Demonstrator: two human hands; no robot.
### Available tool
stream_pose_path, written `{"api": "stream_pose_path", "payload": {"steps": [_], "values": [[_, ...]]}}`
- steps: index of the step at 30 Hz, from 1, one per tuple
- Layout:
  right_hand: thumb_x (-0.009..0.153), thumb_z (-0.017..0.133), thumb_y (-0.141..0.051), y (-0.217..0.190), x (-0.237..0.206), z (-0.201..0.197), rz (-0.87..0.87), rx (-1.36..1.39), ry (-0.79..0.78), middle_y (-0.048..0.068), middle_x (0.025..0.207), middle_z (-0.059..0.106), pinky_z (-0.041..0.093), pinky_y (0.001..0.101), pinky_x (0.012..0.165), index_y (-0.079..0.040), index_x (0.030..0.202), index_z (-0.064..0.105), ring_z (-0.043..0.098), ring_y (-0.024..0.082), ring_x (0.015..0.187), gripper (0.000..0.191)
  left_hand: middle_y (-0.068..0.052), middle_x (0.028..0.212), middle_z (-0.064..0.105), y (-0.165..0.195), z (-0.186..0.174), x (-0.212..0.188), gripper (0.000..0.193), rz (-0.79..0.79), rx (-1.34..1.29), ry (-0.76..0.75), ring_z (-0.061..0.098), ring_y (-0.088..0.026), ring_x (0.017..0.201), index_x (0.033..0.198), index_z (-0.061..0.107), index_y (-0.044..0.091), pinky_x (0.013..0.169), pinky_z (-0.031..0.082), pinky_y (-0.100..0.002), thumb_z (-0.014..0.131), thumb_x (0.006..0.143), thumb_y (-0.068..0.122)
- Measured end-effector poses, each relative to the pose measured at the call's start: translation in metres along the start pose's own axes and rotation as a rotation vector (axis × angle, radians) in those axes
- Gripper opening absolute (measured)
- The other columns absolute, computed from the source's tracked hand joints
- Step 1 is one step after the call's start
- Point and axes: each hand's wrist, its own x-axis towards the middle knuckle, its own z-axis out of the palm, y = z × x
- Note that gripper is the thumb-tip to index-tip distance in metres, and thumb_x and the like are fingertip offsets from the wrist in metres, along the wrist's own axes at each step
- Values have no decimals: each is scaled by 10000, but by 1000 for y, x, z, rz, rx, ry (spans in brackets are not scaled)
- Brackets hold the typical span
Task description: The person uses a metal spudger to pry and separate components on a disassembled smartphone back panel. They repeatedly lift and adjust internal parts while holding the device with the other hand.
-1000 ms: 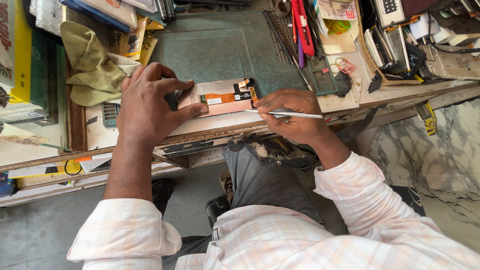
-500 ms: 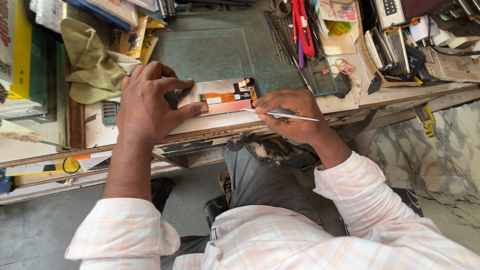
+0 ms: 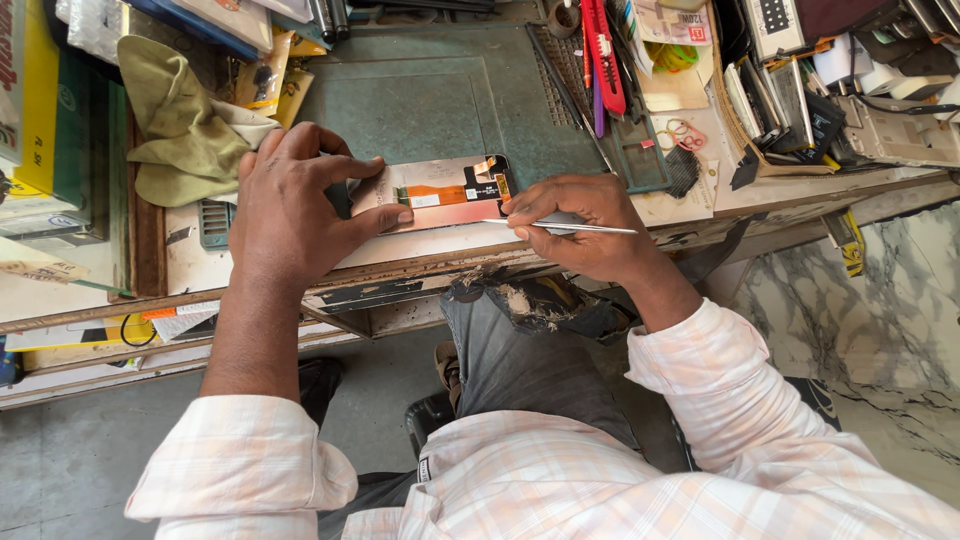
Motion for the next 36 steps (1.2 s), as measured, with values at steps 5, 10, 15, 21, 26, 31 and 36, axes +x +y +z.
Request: {"api": "stream_pose_path", "payload": {"steps": [5, 10, 15, 21, 26, 31, 36], "values": [[921, 757, -9, 0, -2, -3, 72, 126, 1, 157, 1092, 769, 617, 351, 950, -29, 1012, 718, 765, 246, 1093, 101, -22, 1103, 665, 1, 0, 0, 588, 16, -5, 19, 565, -242, 1137, 1098, 833, 190, 980, 389, -443, 919, 655, 567], [913, 765, -15, 0, -3, -1, 48, 45, 22, 154, 1074, 770, 618, 346, 912, -21, 991, 706, 771, 236, 1060, 98, -28, 1104, 664, 1, 2, -1, 613, 7, 6, 18, 565, -245, 1124, 1094, 831, 187, 974, 391, -443, 922, 643, 590], [903, 772, -18, 0, -2, -3, 23, 38, 2, 152, 1064, 770, 617, 349, 938, -26, 982, 710, 767, 236, 1075, 101, -18, 1099, 668, 2, 2, 0, 608, -5, 16, 9, 570, -237, 1126, 1088, 831, 192, 990, 393, -437, 924, 633, 584], [922, 774, -37, 3, -5, 1, 22, 33, 14, 146, 1038, 772, 620, 335, 917, -12, 990, 707, 772, 220, 1058, 99, -20, 1107, 667, 4, -1, -1, 610, -13, 16, 3, 568, -236, 1133, 1091, 830, 191, 983, 393, -435, 926, 628, 578], [956, 759, -43, 1, -9, -1, 106, 203, 36, 138, 1040, 757, 619, 334, 943, -10, 994, 705, 763, 224, 1102, 74, -45, 1102, 669, 3, -4, -3, 522, 13, 0, 5, 568, -259, 1120, 1109, 825, 183, 986, 400, -443, 911, 721, 522], [923, 761, -36, -14, -8, 5, 55, 44, 96, 161, 1059, 761, 605, 323, 918, -5, 1038, 715, 759, 214, 1027, 128, -53, 1164, 703, -15, -17, -11, 322, 139, -112, 5, 596, -275, 1149, 1206, 800, 160, 1030, 445, -442, 812, 924, 315], [904, 768, -22, -29, 11, 31, -72, -28, 64, 154, 1069, 765, 621, 321, 881, -30, 1036, 711, 773, 215, 1007, 144, -30, 1184, 717, -26, -21, -27, 283, 164, -113, 58, 604, -276, 1169, 1138, 812, 157, 1047, 447, -443, 821, 896, 302]]}}
